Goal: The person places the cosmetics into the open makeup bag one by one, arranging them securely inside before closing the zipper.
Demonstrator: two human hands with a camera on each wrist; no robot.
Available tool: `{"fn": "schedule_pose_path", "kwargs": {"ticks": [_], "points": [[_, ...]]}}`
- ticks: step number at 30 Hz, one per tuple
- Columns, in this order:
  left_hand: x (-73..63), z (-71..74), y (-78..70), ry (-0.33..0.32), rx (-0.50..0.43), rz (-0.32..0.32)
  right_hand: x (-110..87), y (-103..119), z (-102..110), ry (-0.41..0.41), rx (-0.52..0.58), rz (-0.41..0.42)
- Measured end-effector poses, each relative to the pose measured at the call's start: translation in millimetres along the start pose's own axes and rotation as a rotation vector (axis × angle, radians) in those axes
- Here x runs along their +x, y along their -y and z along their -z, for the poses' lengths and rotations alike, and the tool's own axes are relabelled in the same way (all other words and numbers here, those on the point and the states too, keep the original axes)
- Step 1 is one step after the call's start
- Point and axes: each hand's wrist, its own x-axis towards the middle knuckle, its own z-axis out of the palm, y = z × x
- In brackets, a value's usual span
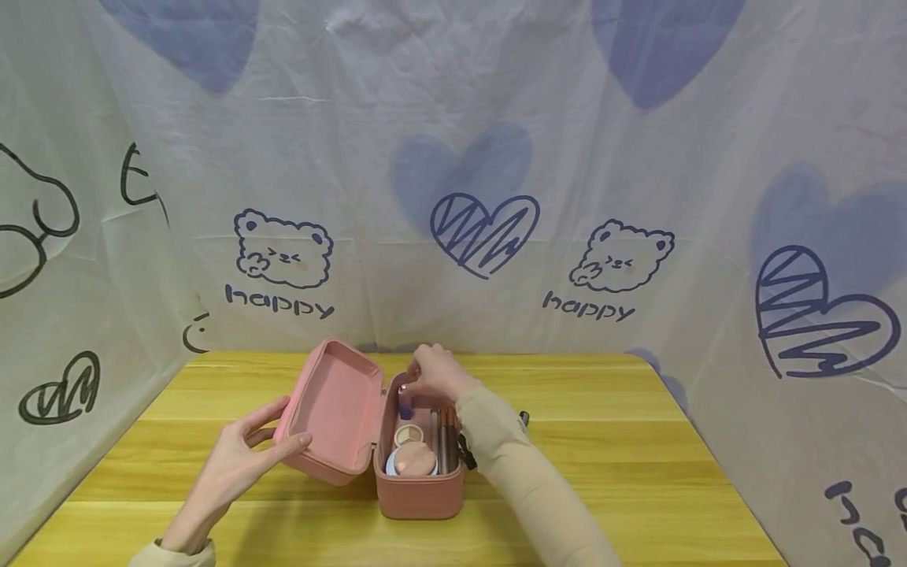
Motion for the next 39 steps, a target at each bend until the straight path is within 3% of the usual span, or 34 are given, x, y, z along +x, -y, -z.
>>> {"fn": "schedule_pose_path", "kwargs": {"ticks": [4,8,12,17,24,28,31,39], "points": [[-0.3,0.0,0.0,0.004,0.008,-0.001,-10.6,-7,1,-0.058,0.124,0.025],[-0.4,0.0,0.2,0.004,0.006,0.002,-22.9,-16,-3,-0.168,0.28,0.026],[-0.6,0.5,1.2,0.007,0.001,0.002,-34.9,-26,-13,-0.376,0.419,0.063],[-0.7,1.2,2.5,0.008,-0.008,-0.002,-48.8,-37,-23,-0.641,0.512,0.104],[-0.2,0.8,2.8,0.0,-0.009,-0.006,-66.6,-61,-36,-0.861,0.559,0.08],[-0.6,0.3,3.1,-0.001,-0.012,-0.009,-79.2,-75,-40,-0.893,0.511,-0.018],[-0.8,-0.1,3.3,-0.002,-0.019,-0.002,-88.1,-87,-42,-0.862,0.456,-0.118],[-0.9,0.3,3.5,-0.002,-0.018,0.002,-112.5,-118,-45,-0.653,0.32,-0.326]]}}
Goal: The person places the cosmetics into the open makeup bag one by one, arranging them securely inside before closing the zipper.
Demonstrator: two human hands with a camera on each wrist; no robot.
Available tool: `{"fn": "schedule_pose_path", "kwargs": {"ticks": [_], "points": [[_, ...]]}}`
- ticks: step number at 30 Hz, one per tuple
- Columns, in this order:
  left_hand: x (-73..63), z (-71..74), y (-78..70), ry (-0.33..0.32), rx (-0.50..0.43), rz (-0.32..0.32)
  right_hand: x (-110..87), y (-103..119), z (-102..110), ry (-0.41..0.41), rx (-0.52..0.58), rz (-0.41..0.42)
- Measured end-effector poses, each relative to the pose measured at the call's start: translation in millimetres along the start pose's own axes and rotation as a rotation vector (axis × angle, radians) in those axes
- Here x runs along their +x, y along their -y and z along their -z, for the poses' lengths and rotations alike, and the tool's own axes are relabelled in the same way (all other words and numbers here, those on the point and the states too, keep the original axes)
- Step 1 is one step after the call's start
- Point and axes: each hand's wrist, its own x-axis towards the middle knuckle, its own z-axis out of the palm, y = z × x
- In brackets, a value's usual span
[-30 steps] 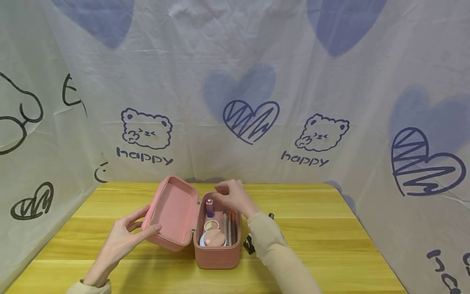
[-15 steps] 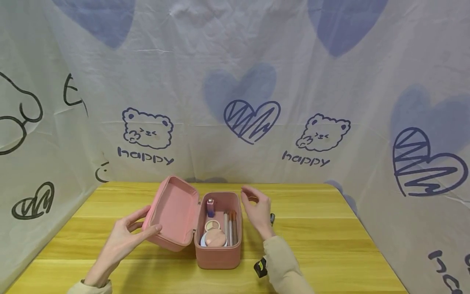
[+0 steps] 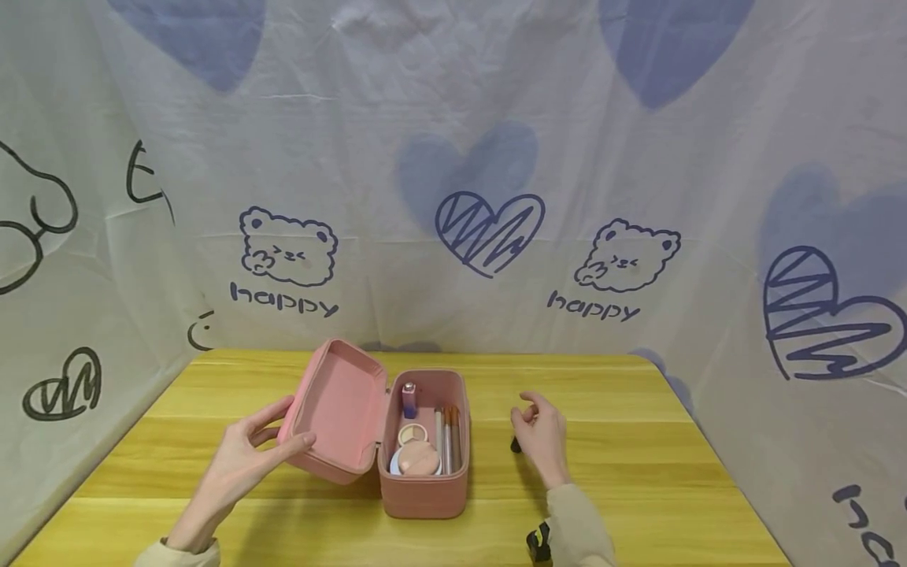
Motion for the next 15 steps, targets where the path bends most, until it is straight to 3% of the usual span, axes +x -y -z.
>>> {"fn": "schedule_pose_path", "kwargs": {"ticks": [5,8,15], "points": [[0.7,-0.4,0.1,0.001,-0.005,-0.006,-2.5,-13,11,0.125,-0.107,-0.097],[0.8,-0.5,0.4,0.0,-0.006,-0.011,-4.2,-16,15,0.183,-0.165,-0.114],[1.4,-0.4,0.1,-0.001,-0.004,-0.011,-3.8,-15,12,0.265,-0.266,-0.173]]}}
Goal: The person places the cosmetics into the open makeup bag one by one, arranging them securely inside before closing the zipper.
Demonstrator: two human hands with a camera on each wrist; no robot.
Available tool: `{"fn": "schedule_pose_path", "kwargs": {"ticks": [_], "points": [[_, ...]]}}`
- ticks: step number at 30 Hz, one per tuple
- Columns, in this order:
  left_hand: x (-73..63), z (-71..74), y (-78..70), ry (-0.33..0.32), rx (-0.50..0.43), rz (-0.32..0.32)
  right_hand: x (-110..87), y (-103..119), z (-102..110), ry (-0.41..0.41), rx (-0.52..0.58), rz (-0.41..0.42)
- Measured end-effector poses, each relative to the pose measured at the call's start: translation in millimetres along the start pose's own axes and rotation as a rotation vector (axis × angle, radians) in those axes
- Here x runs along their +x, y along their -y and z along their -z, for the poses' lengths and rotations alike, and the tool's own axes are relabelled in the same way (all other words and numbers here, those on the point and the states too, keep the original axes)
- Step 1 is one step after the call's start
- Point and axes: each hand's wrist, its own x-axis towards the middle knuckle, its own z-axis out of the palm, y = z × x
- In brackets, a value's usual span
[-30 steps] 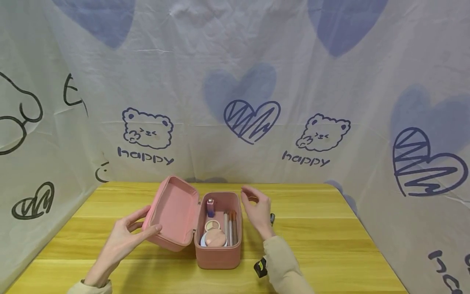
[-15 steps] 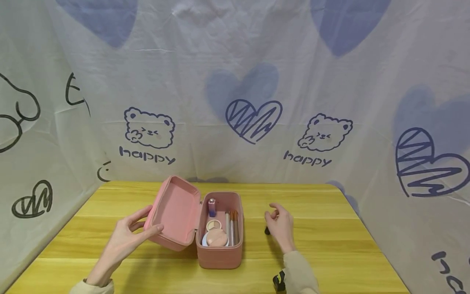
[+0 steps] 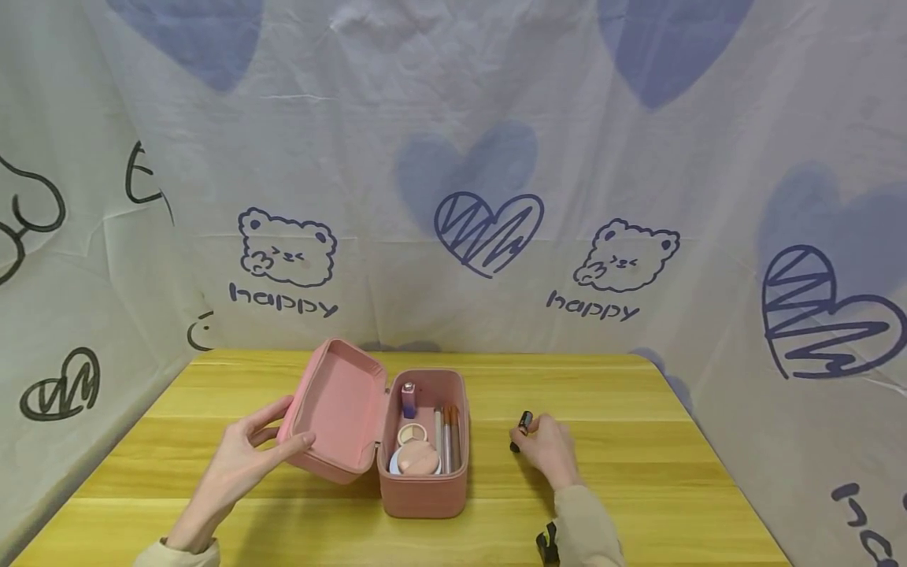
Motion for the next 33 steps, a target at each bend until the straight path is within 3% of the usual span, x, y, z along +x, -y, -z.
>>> {"fn": "schedule_pose_path", "kwargs": {"ticks": [14,33], "points": [[-1.1,-0.3,0.7,-0.001,-0.002,-0.009,11.9,0,-7,0.066,-0.094,-0.046],[-1.5,-0.7,0.3,-0.006,0.003,-0.009,15.2,-4,-10,0.07,-0.076,-0.056]]}}
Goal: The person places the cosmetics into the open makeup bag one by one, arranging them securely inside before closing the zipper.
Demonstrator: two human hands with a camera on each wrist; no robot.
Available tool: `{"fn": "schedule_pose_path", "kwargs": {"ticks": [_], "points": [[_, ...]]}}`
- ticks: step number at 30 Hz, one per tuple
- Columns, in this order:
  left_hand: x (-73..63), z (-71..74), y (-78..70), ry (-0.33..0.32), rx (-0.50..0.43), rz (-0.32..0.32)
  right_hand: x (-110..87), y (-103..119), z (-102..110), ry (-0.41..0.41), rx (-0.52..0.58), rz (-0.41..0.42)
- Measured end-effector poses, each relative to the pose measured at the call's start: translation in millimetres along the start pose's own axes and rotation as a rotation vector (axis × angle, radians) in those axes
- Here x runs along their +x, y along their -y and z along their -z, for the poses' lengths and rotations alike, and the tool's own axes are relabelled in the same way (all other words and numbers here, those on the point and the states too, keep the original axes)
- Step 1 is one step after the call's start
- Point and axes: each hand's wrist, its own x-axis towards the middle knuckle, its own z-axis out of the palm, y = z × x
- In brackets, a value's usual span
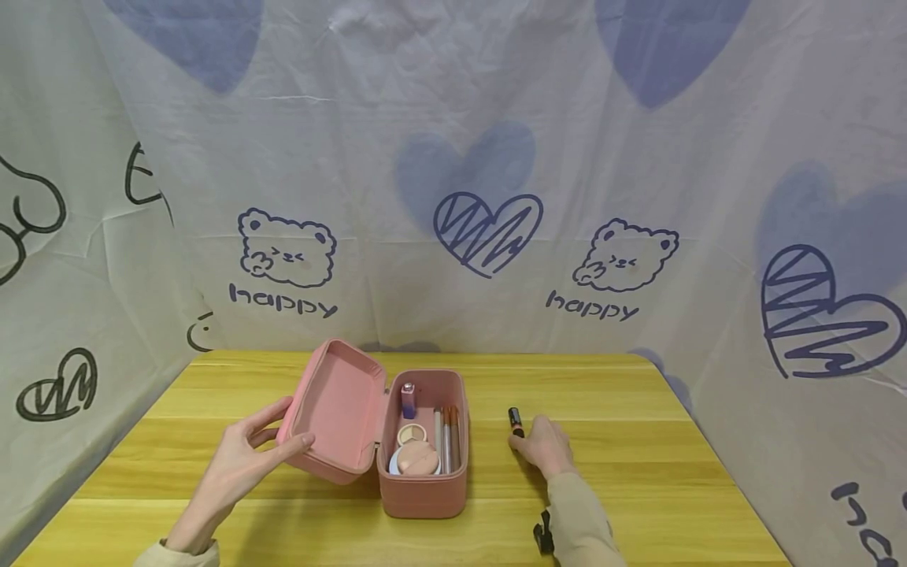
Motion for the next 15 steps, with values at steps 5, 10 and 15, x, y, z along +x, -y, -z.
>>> {"fn": "schedule_pose_path", "kwargs": {"ticks": [5,10,15], "points": [[0.1,-0.2,-0.3,-0.004,0.003,-0.004,0.9,-1.2,1.7,-0.049,-0.004,0.014],[-0.2,-0.2,-0.3,-0.004,0.006,-0.004,1.9,-2.1,3.4,-0.106,0.011,0.028],[-0.6,0.0,-0.7,-0.001,0.001,-0.005,1.0,-3.3,5.7,-0.186,0.066,0.074]]}}
